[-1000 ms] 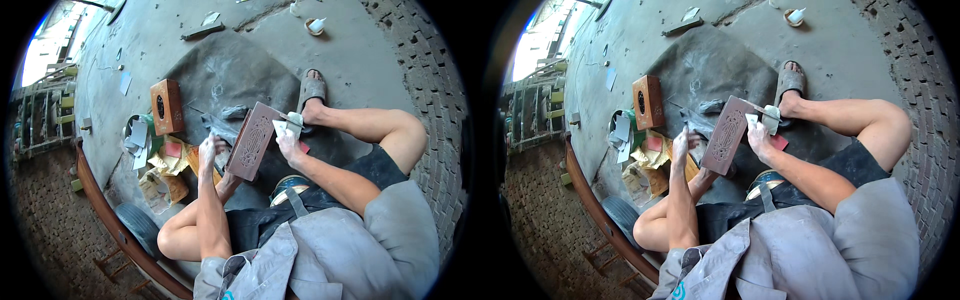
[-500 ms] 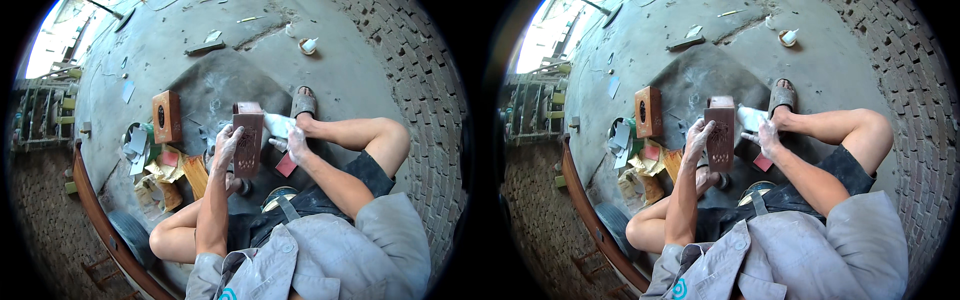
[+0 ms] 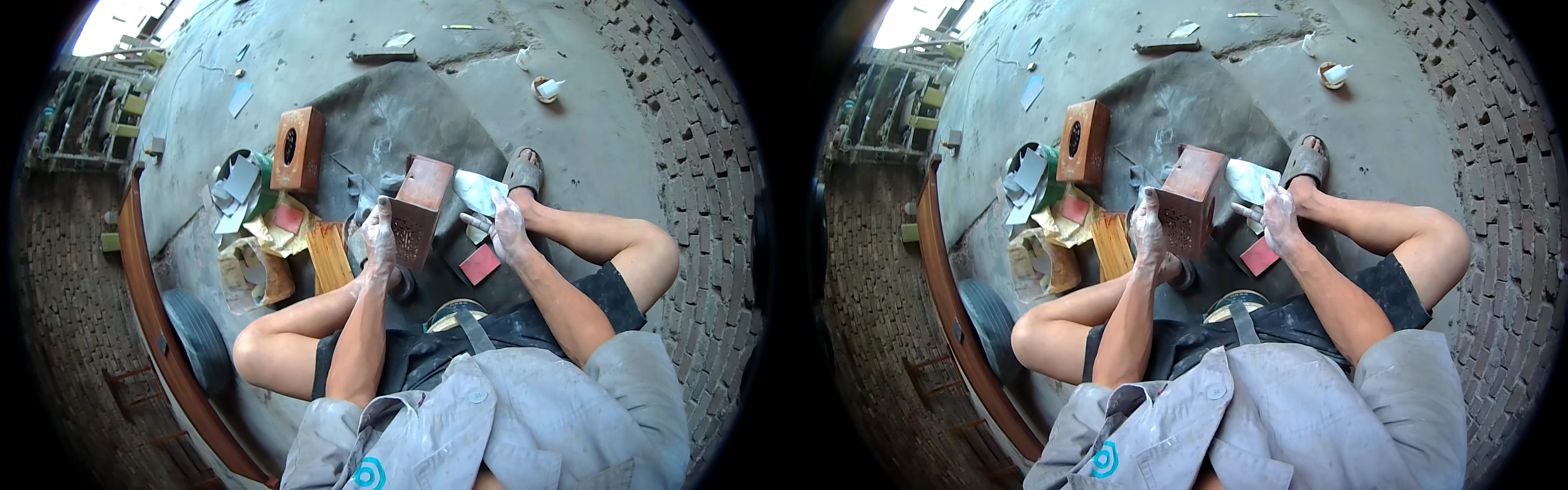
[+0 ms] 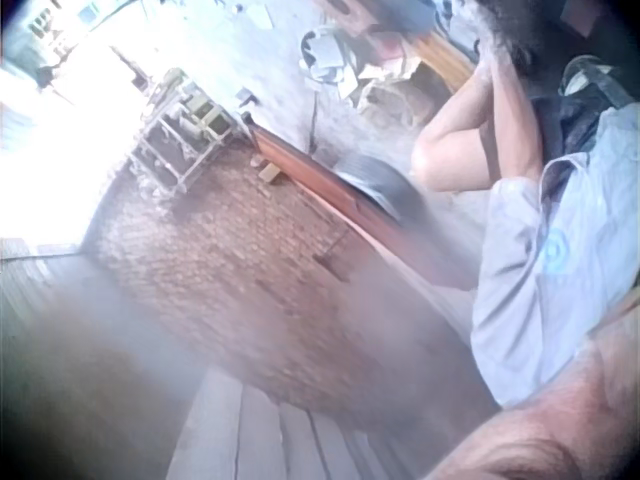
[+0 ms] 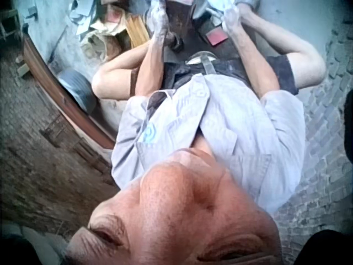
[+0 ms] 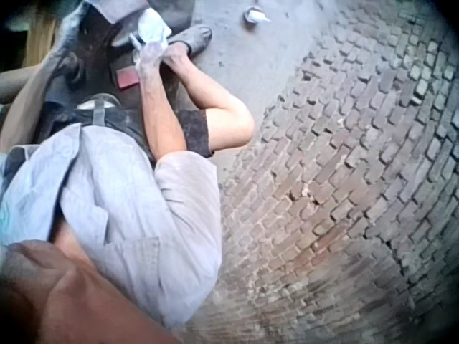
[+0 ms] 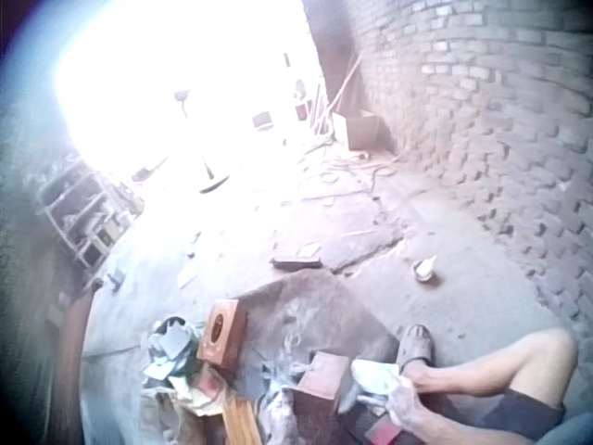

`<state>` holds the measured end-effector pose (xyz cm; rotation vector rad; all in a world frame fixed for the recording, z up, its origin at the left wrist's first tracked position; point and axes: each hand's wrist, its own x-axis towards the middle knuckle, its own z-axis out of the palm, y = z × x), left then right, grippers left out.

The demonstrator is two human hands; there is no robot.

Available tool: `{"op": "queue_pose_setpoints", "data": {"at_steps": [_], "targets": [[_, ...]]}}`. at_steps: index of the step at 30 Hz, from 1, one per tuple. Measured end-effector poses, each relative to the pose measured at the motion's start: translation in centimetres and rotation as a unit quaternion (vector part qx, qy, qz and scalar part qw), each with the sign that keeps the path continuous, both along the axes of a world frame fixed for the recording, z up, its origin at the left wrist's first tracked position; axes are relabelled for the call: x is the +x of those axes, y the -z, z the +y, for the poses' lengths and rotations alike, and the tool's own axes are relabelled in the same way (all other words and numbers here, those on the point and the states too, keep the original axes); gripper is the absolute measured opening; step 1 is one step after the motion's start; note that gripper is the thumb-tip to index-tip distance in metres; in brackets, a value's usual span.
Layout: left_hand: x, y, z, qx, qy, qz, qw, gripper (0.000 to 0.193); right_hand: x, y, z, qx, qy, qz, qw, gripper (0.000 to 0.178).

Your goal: The person sits on the floor and sands a rectangular wooden block with a carved design using a sanding block. They repeatedly rub the surface and edges of the block, turning it over to work on different sides.

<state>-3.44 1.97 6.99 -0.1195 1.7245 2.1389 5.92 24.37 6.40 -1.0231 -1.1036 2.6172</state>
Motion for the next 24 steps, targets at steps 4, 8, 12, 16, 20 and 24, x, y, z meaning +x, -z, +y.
{"op": "queue_pose_setpoints", "data": {"at_steps": [4,8,12,16,20,24], "targets": [[1.3,1.5,0.0,-0.111,-0.083,0.030,0.990,0.060,-0.1,0.6,0.5,0.019,-0.013,0.003,1.000,0.033],[0.5,6.7,-0.9,0.007,-0.252,-0.078,0.965,0.055,-1.0,-0.9,0.3,0.048,0.000,0.058,0.997,0.035],[0.2,8.7,-1.9,0.087,-0.209,-0.070,0.971,0.054,-2.4,-2.8,-0.6,0.226,-0.094,0.091,0.965,0.043],[0.9,7.4,0.8,0.035,-0.314,-0.084,0.945,0.072,-2.3,-4.0,-2.0,0.605,-0.193,0.200,0.746,0.043],[1.7,5.8,1.3,-0.080,-0.255,-0.007,0.964,0.079,-2.4,-2.6,-1.7,0.733,-0.280,0.223,0.578,0.051],[2.5,2.3,2.3,-0.162,-0.224,0.064,0.959,0.081,-2.5,-2.1,-1.2,0.748,-0.292,0.235,0.547,0.054]]}}
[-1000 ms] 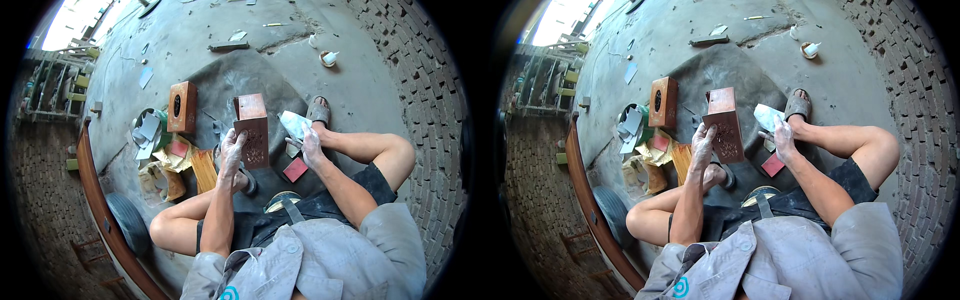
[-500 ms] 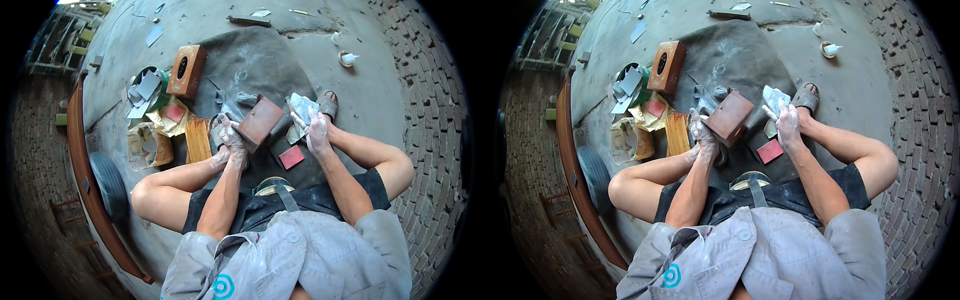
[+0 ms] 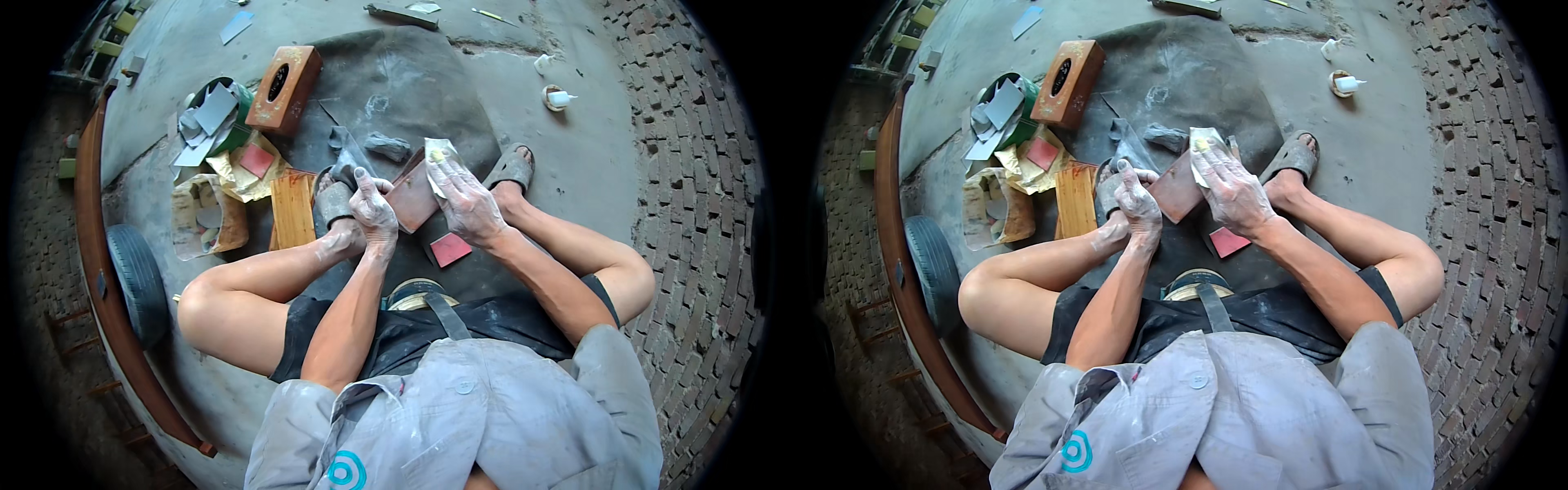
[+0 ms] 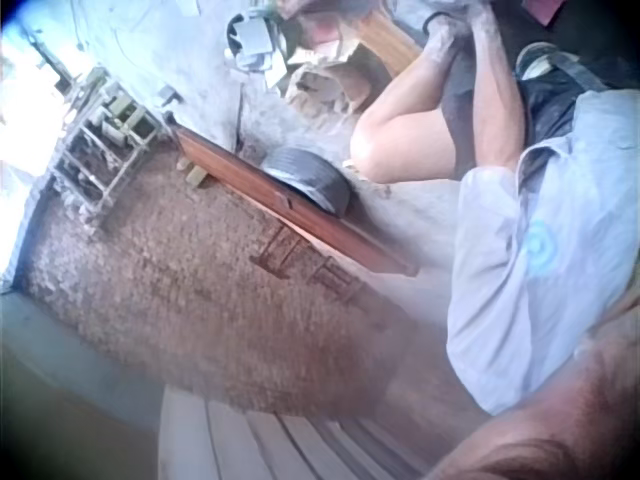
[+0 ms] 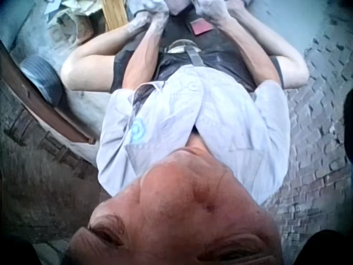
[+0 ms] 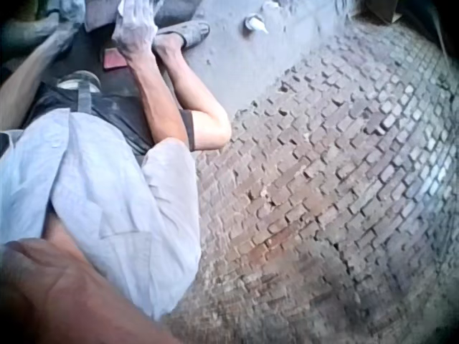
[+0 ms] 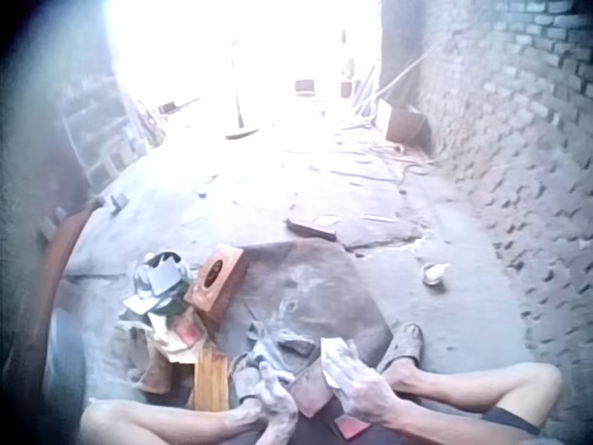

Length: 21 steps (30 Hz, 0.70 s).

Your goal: The person sits on the floor and sands a rectangular wooden block with a carved design using a sanding block. They repeatedly rub the surface and edges of the block, turning it over to work on different sides.

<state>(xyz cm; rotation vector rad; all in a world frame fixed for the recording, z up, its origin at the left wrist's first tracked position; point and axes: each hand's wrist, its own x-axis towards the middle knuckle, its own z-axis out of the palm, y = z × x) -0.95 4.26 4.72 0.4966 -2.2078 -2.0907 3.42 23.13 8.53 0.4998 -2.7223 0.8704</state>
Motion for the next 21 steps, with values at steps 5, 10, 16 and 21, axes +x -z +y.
{"op": "queue_pose_setpoints", "data": {"at_steps": [5,10,16,21], "targets": [[-0.6,-0.5,-1.0,-0.154,0.019,0.032,0.987,0.066,-0.9,-0.6,-0.8,0.033,-0.013,-0.026,0.999,0.053],[-0.7,-0.3,-1.1,-0.168,-0.006,0.011,0.986,0.062,-1.7,-1.0,-2.1,0.059,-0.067,0.011,0.996,0.055],[-1.4,-1.3,1.3,-0.166,-0.041,0.009,0.985,0.067,-2.9,-0.7,-1.0,0.085,-0.040,0.027,0.995,0.054],[-2.9,-2.2,3.2,-0.164,-0.045,-0.006,0.985,0.064,-4.8,-0.9,0.2,0.068,-0.016,0.014,0.997,0.052]]}}
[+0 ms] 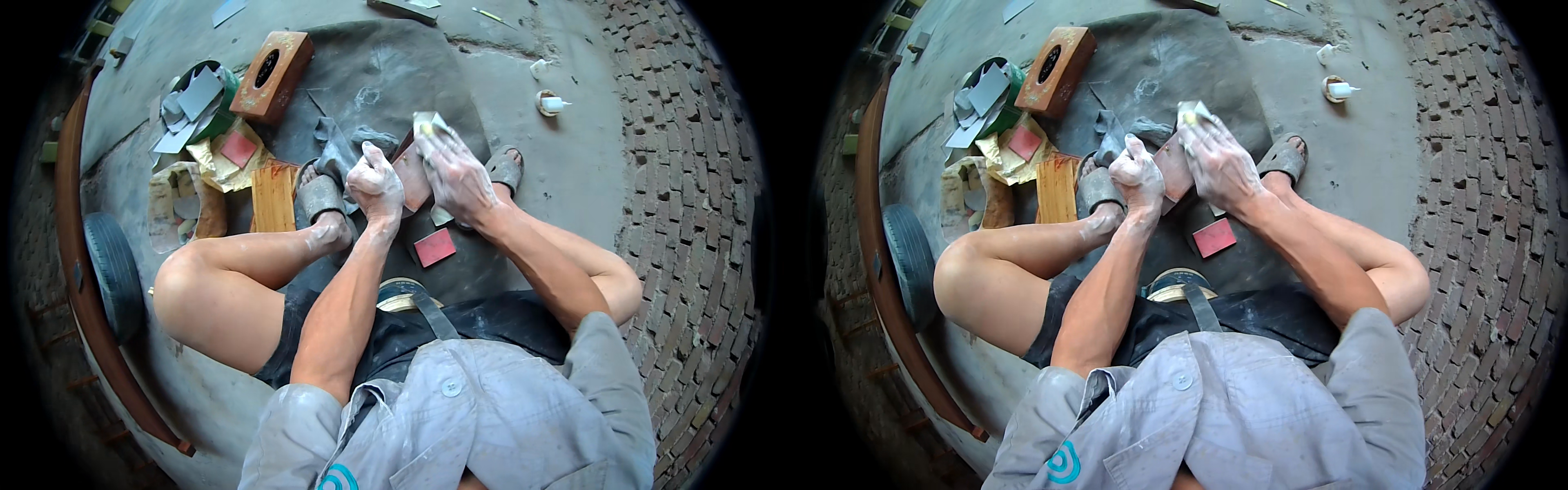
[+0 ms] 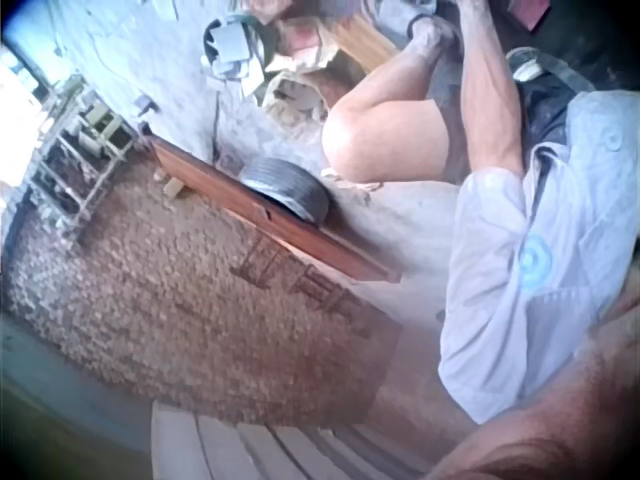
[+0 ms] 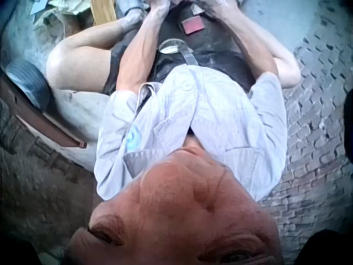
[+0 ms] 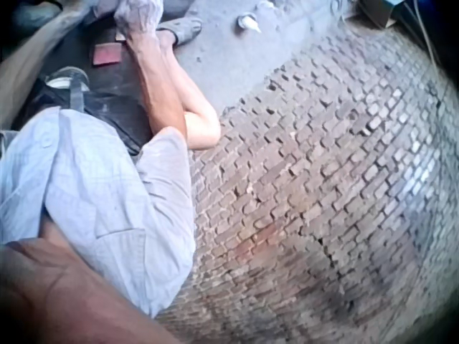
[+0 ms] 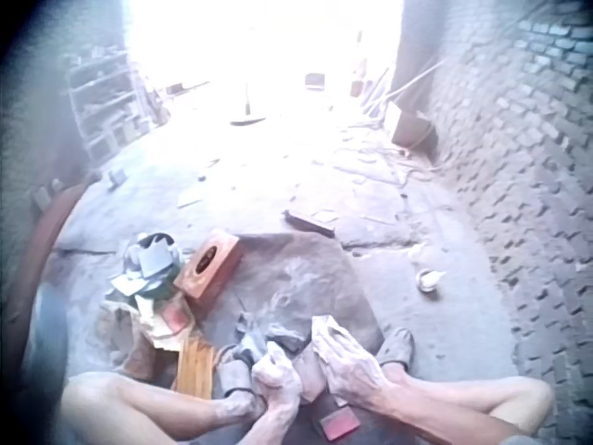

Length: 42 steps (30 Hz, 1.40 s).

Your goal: The person sits on the floor and sands a rectangular wooden block with a carved design using a sanding block. They repeatedly rub the surface and edges of the block, turning it over to work on different sides.

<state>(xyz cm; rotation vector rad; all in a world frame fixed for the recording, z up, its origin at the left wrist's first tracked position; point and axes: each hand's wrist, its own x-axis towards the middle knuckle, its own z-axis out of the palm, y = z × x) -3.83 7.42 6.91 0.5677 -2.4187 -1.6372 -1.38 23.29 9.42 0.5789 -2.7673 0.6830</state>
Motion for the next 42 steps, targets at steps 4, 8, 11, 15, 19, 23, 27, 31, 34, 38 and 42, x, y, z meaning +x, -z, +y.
{"op": "queue_pose_setpoints", "data": {"at_steps": [4,8,11,15,19,23,27,31,34,38,42], "targets": [[-0.5,-0.4,0.8,0.022,0.005,-0.010,1.000,0.059,0.9,-0.5,-0.8,-0.010,-0.013,0.016,1.000,0.051],[-0.4,-0.7,1.8,-0.023,0.024,-0.033,0.999,0.058,-0.7,0.2,0.9,-0.018,0.060,-0.008,0.998,0.050],[-0.8,-0.3,1.5,0.010,0.010,-0.030,0.999,0.057,1.3,0.0,0.1,-0.035,-0.010,-0.005,0.999,0.050],[-1.2,-0.1,1.9,-0.052,0.024,-0.014,0.998,0.057,-0.9,0.4,1.4,-0.028,0.026,-0.014,0.999,0.051],[-1.2,-0.1,1.2,0.002,0.020,-0.028,0.999,0.056,0.8,-0.9,1.4,-0.014,-0.063,-0.022,0.998,0.051],[-0.9,0.0,1.4,-0.009,0.030,0.010,0.999,0.057,-0.8,-0.8,2.2,-0.007,-0.043,-0.029,0.999,0.050],[-1.0,-0.4,1.1,-0.003,0.031,-0.016,0.999,0.056,0.1,-1.0,1.7,-0.010,-0.064,-0.019,0.998,0.049],[-0.9,0.1,1.0,-0.020,0.035,0.005,0.999,0.057,-0.4,-0.8,1.8,-0.010,-0.062,-0.011,0.998,0.048],[-1.1,-0.1,0.8,-0.017,0.034,0.000,0.999,0.058,-0.5,-0.8,1.9,-0.017,-0.099,-0.002,0.995,0.049],[-0.7,0.0,0.6,-0.008,0.036,-0.009,0.999,0.059,-0.2,-0.8,1.4,-0.021,-0.063,-0.014,0.998,0.049],[-0.9,-0.3,0.5,-0.025,0.037,-0.015,0.999,0.059,-0.9,-0.6,1.7,-0.006,-0.060,-0.008,0.998,0.049]]}}
